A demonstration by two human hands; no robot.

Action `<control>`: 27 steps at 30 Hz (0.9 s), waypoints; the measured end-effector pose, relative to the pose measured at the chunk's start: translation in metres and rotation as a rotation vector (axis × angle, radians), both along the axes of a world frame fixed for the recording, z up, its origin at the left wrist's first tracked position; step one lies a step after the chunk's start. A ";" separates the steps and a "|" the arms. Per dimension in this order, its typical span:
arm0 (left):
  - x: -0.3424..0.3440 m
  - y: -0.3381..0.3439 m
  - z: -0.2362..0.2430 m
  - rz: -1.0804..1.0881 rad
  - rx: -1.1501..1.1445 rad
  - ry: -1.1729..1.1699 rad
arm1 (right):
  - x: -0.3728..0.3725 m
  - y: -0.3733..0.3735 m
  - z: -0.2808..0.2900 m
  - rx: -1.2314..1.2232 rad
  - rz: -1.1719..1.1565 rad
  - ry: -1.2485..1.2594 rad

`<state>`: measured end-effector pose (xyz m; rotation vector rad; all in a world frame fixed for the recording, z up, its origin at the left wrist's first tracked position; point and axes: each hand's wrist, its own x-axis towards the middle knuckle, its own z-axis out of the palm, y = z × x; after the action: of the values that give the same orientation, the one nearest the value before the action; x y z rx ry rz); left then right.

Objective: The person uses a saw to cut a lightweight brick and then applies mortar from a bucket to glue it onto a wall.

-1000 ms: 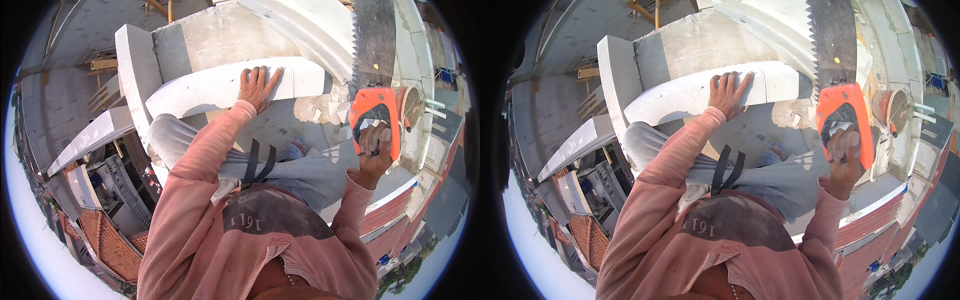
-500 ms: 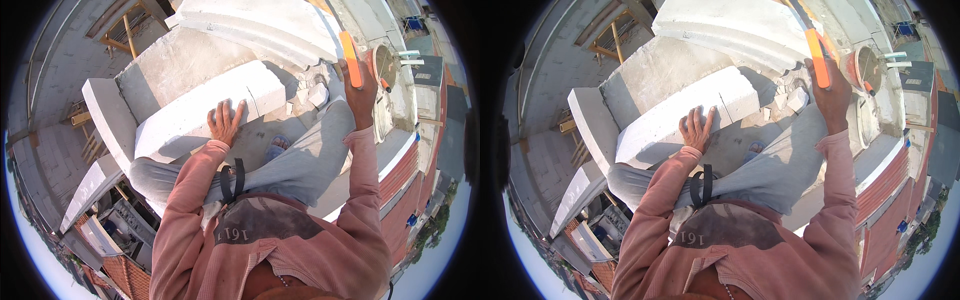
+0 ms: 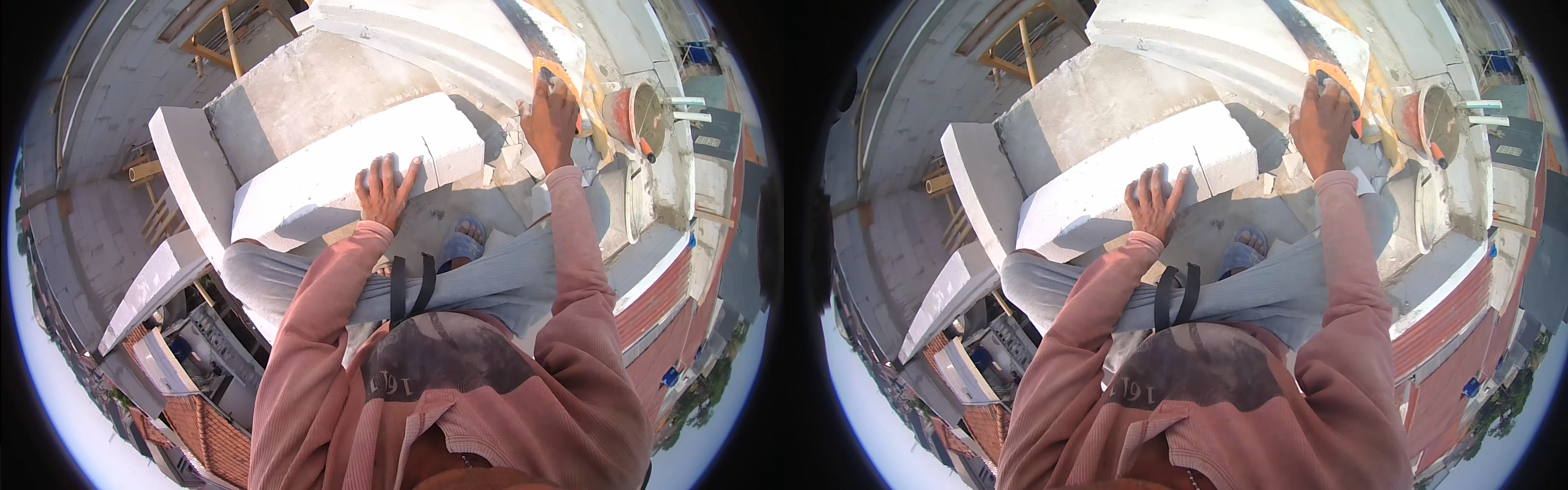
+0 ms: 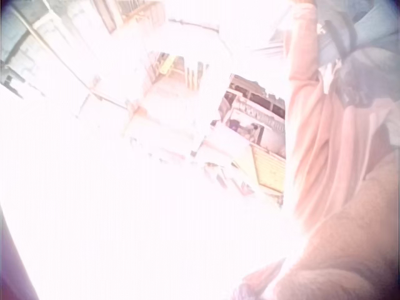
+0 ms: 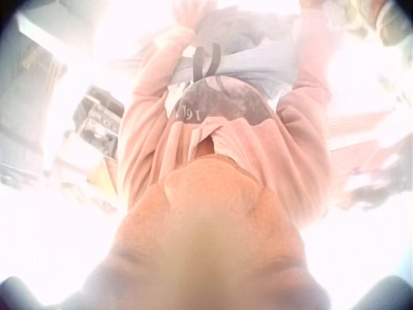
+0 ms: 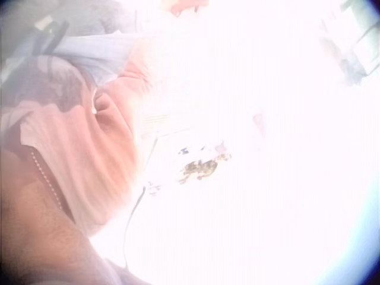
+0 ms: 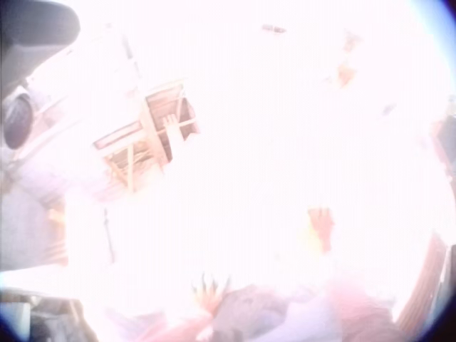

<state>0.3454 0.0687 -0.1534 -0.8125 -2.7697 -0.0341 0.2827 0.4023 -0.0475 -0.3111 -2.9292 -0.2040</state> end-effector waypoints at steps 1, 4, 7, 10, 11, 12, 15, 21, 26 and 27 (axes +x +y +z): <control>0.003 0.001 0.001 0.003 0.004 -0.020 | 0.005 -0.023 0.000 -0.164 0.005 0.261; 0.013 0.006 -0.004 -0.013 0.011 -0.015 | 0.027 -0.060 -0.056 -0.532 -0.321 0.024; 0.024 0.003 -0.022 -0.021 0.013 0.036 | 0.026 -0.055 -0.094 -1.617 -0.612 -0.502; 0.032 -0.001 -0.021 -0.019 0.008 0.029 | 0.021 -0.057 -0.071 -1.797 -0.674 -0.784; 0.031 0.000 -0.017 -0.015 0.003 0.010 | 0.020 -0.058 -0.068 -1.794 -0.701 -0.776; 0.033 0.001 -0.012 -0.007 0.000 0.018 | 0.019 -0.061 -0.065 -1.790 -0.725 -0.770; 0.027 0.002 0.007 0.000 -0.121 0.020 | 0.022 -0.074 -0.057 -1.888 -0.708 -0.664; -0.091 0.014 0.054 0.231 0.308 -0.878 | 0.039 -0.043 -0.109 -2.066 -0.668 -0.622; -0.178 -0.073 -0.020 0.470 0.089 -1.069 | 0.036 -0.062 -0.087 -1.927 -0.671 -0.663; -0.187 -0.083 -0.030 0.506 0.061 -1.132 | 0.038 -0.061 -0.093 -2.079 -0.627 -0.659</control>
<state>0.1585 -0.0139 -0.1831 0.0367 -3.8880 -0.6627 0.3203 0.3411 -0.1407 -1.4136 -1.9017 2.9733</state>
